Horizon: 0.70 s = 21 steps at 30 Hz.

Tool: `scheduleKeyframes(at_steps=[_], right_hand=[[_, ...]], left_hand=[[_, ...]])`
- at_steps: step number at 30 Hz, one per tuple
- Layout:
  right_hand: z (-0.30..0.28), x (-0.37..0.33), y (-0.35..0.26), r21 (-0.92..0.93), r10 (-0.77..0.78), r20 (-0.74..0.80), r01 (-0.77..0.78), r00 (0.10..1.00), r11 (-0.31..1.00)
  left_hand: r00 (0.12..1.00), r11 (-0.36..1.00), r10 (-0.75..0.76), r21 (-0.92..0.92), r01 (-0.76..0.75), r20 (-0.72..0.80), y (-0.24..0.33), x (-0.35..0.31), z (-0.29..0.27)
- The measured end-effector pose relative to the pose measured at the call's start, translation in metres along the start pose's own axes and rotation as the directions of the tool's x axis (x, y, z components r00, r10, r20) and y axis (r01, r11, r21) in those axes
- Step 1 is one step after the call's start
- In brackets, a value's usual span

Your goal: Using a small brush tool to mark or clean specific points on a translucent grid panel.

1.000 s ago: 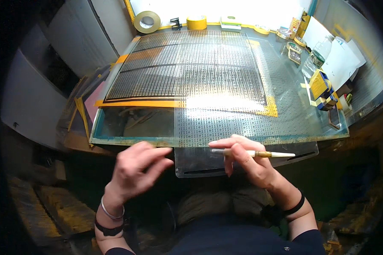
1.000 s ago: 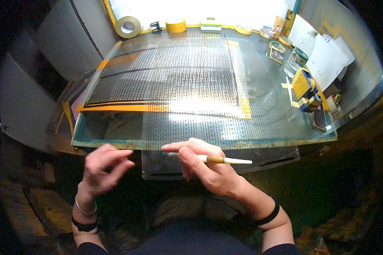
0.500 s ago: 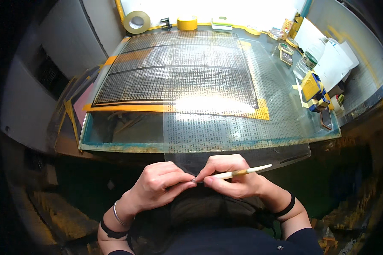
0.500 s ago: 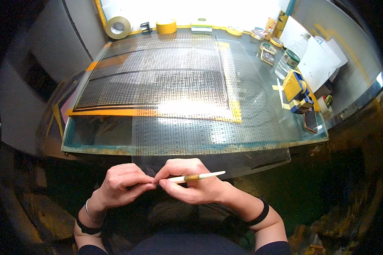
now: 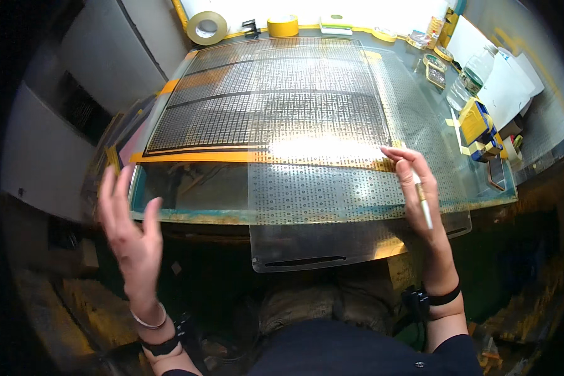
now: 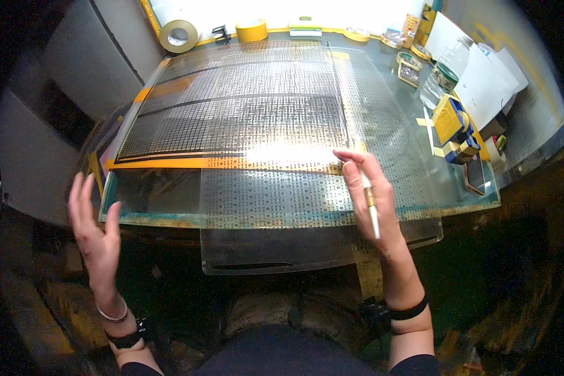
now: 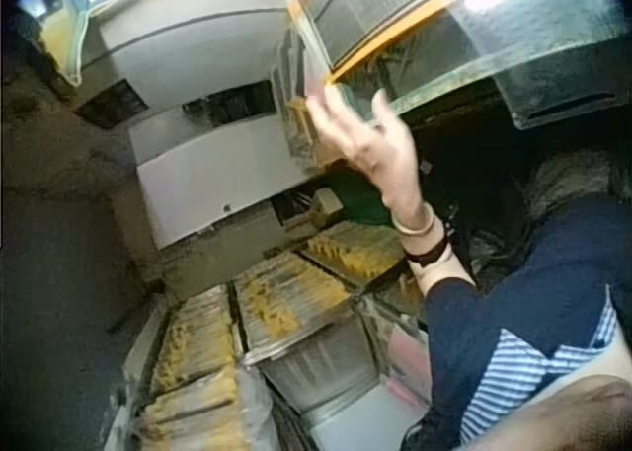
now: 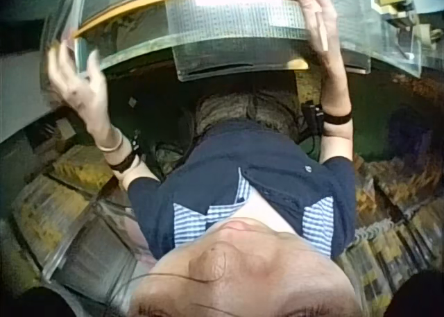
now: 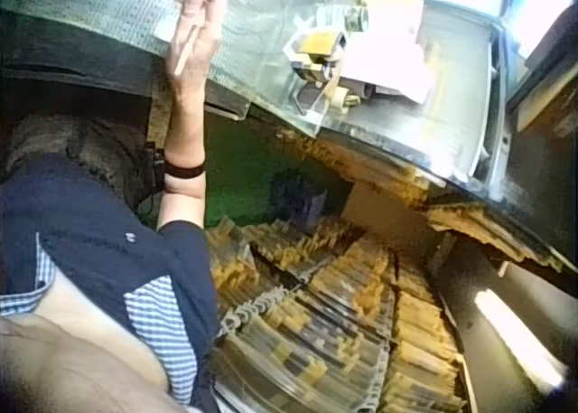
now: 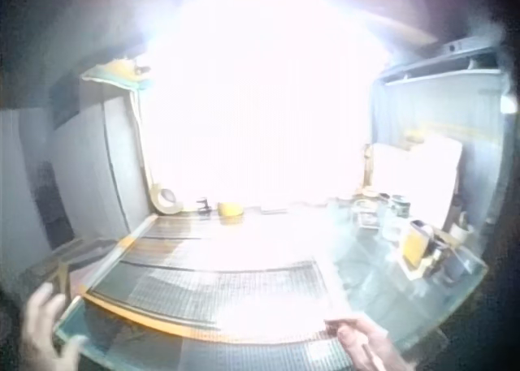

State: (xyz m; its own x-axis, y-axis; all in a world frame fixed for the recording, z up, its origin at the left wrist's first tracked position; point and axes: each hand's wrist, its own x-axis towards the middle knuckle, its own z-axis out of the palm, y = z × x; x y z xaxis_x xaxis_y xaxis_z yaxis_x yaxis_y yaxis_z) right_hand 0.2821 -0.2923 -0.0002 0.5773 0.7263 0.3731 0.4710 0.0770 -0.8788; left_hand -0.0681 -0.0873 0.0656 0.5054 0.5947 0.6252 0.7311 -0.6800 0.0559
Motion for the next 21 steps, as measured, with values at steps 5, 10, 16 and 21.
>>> scheduleKeyframes(at_steps=[5, 10, 16, 21], right_hand=[[0.014, -0.003, 0.008, -0.322, -0.145, 0.121, 0.177, 0.982, 0.93], [0.007, -0.003, 0.01, -0.364, -0.154, 0.174, 0.208, 0.973, 0.908], [0.005, -0.003, 0.009, -0.368, -0.165, 0.178, 0.221, 0.97, 0.903], [0.001, -0.004, 0.01, -0.387, -0.177, 0.165, 0.229, 0.97, 0.893]], left_hand=[[0.827, 0.771, 0.47, -0.6, -0.214, 0.308, 0.1, -0.004, 0.048], [0.726, 0.669, 0.648, -0.628, -0.396, 0.232, 0.171, -0.021, 0.093], [0.795, 0.862, 0.46, -0.414, -0.292, 0.396, 0.121, -0.008, 0.087], [0.877, 0.995, 0.101, -0.045, -0.09, 0.469, 0.03, -0.025, 0.08]])
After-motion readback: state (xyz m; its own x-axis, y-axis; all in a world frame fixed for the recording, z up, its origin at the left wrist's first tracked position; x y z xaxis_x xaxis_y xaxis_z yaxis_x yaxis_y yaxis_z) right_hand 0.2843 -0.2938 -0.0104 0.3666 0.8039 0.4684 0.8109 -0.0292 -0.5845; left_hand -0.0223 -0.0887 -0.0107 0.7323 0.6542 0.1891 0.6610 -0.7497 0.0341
